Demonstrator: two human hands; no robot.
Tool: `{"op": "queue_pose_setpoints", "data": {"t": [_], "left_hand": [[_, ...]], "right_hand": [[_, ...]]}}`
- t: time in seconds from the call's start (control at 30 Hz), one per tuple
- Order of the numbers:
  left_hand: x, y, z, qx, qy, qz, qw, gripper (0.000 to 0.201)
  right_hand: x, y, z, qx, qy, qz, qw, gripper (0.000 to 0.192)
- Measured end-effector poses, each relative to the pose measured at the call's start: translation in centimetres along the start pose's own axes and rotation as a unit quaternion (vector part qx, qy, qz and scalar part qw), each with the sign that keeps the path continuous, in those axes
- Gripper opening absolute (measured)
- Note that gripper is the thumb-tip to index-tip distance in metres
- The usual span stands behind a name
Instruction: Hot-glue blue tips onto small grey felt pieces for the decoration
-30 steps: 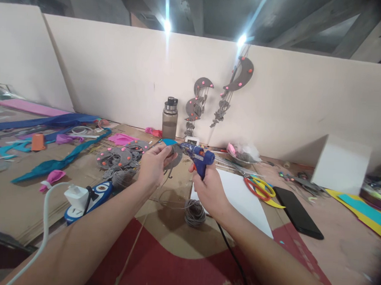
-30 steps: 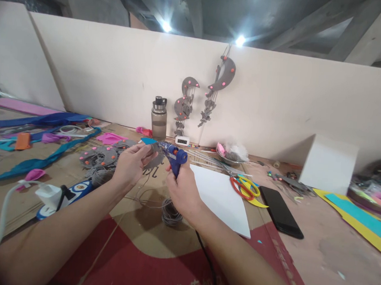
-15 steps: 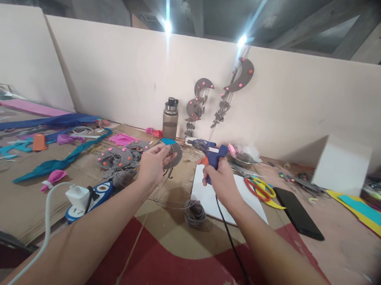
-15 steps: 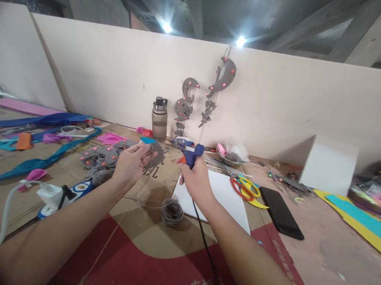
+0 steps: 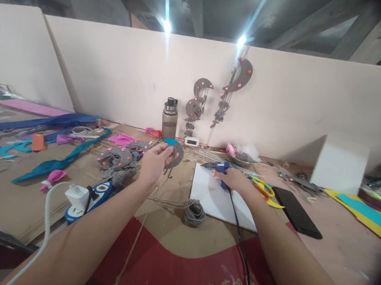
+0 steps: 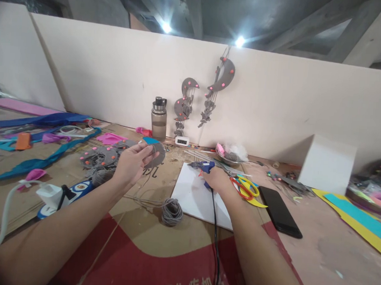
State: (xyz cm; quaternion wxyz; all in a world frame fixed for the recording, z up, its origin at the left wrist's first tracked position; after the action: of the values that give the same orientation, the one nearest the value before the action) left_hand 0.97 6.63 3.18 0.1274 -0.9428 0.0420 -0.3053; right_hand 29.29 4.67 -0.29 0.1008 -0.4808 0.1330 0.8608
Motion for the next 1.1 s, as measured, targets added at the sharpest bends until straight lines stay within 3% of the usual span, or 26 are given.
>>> {"op": "queue_pose_setpoints", "data": {"t": [0.07, 0.1, 0.2, 0.27, 0.33, 0.47, 0.57, 0.63, 0.77, 0.9, 1.1], "left_hand": [[0.0, 0.0, 0.0, 0.003, -0.008, 0.003, 1.0, 0.027], [0.1, 0.0, 0.1, 0.006, -0.014, 0.005, 1.0, 0.026], [0.1, 0.0, 0.2, 0.019, -0.043, 0.012, 0.999, 0.024], [0.1, 0.1, 0.2, 0.027, -0.08, 0.02, 0.996, 0.023], [0.2, 0.3, -0.1, 0.041, -0.142, 0.032, 0.988, 0.024], [0.5, 0.8, -1.7, 0.127, -0.297, 0.05, 0.945, 0.024], [0.5, 1.0, -2.5, 0.159, -0.315, 0.039, 0.935, 0.022], [0.6, 1.0, -2.6, 0.153, -0.303, 0.04, 0.94, 0.022], [0.7, 0.8, -1.9, 0.099, -0.223, 0.044, 0.969, 0.021], [0.9, 0.5, -0.9, 0.041, -0.12, 0.043, 0.991, 0.017], [1.2, 0.7, -0.4, -0.01, -0.041, 0.041, 0.998, 0.021]], "right_hand": [[-1.7, 1.1, 1.4, -0.032, 0.115, -0.109, 0.987, 0.026], [-2.3, 2.0, 2.4, -0.059, 0.121, -0.152, 0.979, 0.024], [-2.3, 4.8, 6.8, -0.207, -0.031, -0.192, 0.959, 0.019], [-1.1, 6.1, 9.6, -0.278, -0.159, -0.155, 0.934, 0.019], [0.7, 6.5, 11.7, -0.292, -0.278, -0.096, 0.91, 0.022], [4.6, 6.2, 14.5, -0.219, -0.476, 0.057, 0.85, 0.031], [5.8, 6.3, 15.7, -0.198, -0.559, 0.113, 0.797, 0.031], [5.6, 6.3, 15.8, -0.211, -0.555, 0.094, 0.799, 0.029], [4.0, 6.6, 15.2, -0.282, -0.468, -0.01, 0.837, 0.016], [2.4, 7.4, 14.8, -0.328, -0.403, -0.099, 0.849, 0.009], [2.1, 7.2, 14.4, -0.328, -0.389, -0.133, 0.85, 0.014]]}}
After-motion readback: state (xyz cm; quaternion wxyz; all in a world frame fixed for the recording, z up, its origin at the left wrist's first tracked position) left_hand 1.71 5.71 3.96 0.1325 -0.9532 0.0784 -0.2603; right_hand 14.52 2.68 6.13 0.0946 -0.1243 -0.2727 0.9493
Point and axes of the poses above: each hand's wrist, its own y-axis away from the middle knuckle, its own x-axis out of the palm, z = x × y, the point moved 7 cm from there along -y, towards the middle knuckle, and after that the axes turned 4 degrees about z, right-handed, at the moved point
